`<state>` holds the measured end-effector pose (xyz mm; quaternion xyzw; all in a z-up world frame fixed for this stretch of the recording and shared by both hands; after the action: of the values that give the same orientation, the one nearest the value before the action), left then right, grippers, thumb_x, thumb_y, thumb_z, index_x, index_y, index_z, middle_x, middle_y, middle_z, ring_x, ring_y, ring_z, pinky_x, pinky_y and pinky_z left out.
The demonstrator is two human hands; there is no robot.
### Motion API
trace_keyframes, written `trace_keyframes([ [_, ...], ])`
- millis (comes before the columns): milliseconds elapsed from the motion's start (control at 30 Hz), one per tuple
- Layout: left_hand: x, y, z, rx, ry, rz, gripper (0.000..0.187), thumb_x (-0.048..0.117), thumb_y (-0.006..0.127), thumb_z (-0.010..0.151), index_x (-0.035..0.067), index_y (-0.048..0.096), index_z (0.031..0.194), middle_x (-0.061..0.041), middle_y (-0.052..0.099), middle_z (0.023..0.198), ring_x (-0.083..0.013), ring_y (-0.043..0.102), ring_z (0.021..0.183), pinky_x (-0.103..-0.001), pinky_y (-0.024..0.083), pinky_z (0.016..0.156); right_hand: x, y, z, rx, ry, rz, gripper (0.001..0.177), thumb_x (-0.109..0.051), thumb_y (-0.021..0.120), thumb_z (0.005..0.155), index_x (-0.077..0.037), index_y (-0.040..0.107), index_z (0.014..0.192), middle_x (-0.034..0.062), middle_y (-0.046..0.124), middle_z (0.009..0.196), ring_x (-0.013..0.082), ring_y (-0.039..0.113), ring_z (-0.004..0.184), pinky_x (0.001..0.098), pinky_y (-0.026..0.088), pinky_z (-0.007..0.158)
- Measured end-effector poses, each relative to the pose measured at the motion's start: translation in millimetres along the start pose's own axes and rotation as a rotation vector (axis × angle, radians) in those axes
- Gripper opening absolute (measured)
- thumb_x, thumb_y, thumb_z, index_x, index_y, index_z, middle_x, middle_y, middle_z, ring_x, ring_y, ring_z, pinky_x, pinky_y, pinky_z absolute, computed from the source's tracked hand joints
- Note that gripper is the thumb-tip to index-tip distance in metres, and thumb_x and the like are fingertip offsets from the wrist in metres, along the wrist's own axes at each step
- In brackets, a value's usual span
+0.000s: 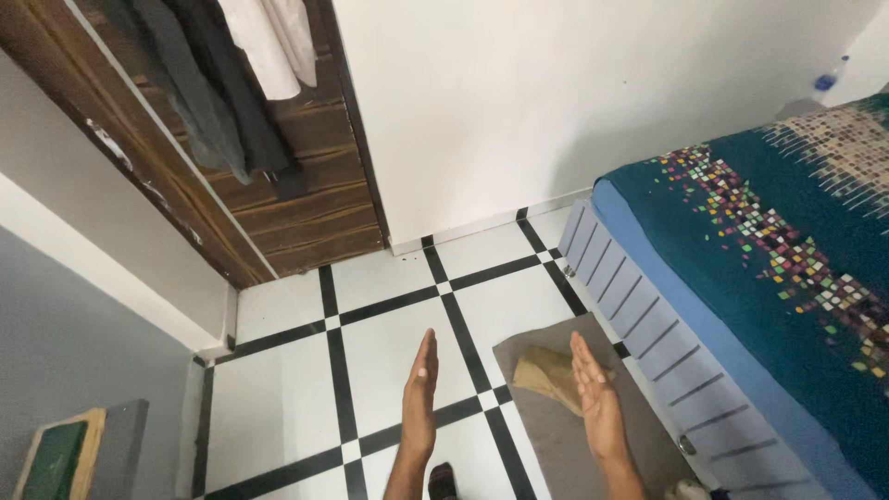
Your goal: The person picks up various small items from a cluttered table, including a spray bottle, a metal cup, and a small bottle, and places them into a white wall-mounted cabinet. The person repeats this process for several items, moving them from the table to the cabinet shelves.
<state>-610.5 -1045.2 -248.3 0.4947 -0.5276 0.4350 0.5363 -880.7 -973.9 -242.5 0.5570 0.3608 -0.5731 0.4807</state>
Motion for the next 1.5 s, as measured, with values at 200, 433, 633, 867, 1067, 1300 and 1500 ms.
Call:
trace_keyframes([
  [200,12,-11,76,-0.055,0.034,-0.017,0.089,0.067,0.023,0.093,0.009,0.026,0.16,-0.018,0.026,0.168,-0.0325,0.019,0.158,-0.048,0.016,0.127,-7,26,67,-0.001,-0.084,-0.043,0.064,-0.026,0.017,0.101,0.003,0.027,0.158,0.0159,0.027,0.17,0.0292,0.02,0.159,0.041,0.012,0.129],
  [433,25,-41,151,-0.078,0.036,-0.051,0.083,0.062,0.021,0.096,0.008,0.03,0.159,-0.016,0.03,0.168,-0.0314,0.022,0.157,-0.047,0.019,0.127,5,66,136,0.043,-0.072,-0.082,0.064,-0.031,0.015,0.104,0.002,0.027,0.158,0.0157,0.028,0.169,0.0287,0.023,0.158,0.0404,0.015,0.128],
  [633,30,-68,193,-0.065,0.046,-0.037,0.084,0.064,0.021,0.096,0.009,0.03,0.159,-0.016,0.03,0.168,-0.0312,0.022,0.158,-0.047,0.018,0.127,16,94,181,0.059,-0.062,-0.039,0.063,-0.028,0.017,0.103,0.003,0.028,0.157,0.017,0.028,0.168,0.028,0.024,0.157,0.0397,0.015,0.129],
  [867,19,-100,228,0.008,-0.009,0.02,0.086,0.066,0.021,0.093,0.011,0.031,0.159,-0.013,0.031,0.167,-0.0308,0.022,0.157,-0.048,0.02,0.126,37,119,227,0.071,0.018,-0.048,0.062,-0.025,0.016,0.102,0.004,0.03,0.155,0.0173,0.031,0.167,0.0281,0.025,0.157,0.0388,0.018,0.128],
  [1067,9,-126,262,0.086,-0.002,0.035,0.087,0.067,0.02,0.095,0.01,0.031,0.159,-0.015,0.032,0.167,-0.0318,0.023,0.157,-0.049,0.02,0.127,59,148,280,-0.006,0.01,0.01,0.062,-0.024,0.016,0.102,0.006,0.03,0.155,0.0198,0.031,0.167,0.0302,0.026,0.157,0.0398,0.017,0.128],
  [1300,17,-156,307,0.225,0.049,0.01,0.084,0.063,0.021,0.097,0.007,0.033,0.158,-0.017,0.033,0.166,-0.0329,0.024,0.157,-0.049,0.02,0.127,84,193,365,-0.099,0.09,-0.011,0.064,-0.021,0.017,0.098,0.003,0.03,0.155,0.0188,0.033,0.165,0.0301,0.026,0.156,0.0401,0.018,0.128],
  [1500,23,-179,345,0.387,0.037,0.037,0.081,0.059,0.022,0.098,0.006,0.035,0.157,-0.017,0.034,0.166,-0.0323,0.024,0.157,-0.048,0.02,0.126,89,238,436,-0.28,0.068,0.019,0.063,-0.02,0.015,0.099,0.004,0.029,0.155,0.0205,0.032,0.165,0.0308,0.024,0.156,0.0411,0.018,0.128],
])
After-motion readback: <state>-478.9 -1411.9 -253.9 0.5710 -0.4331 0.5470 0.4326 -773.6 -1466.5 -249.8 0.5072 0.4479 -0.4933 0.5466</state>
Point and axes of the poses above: each hand's wrist, its own z-axis towards the middle knuckle, its own y-axis out of the palm, x = y × z, the point moved 7 cm from there along z, towards the middle knuckle
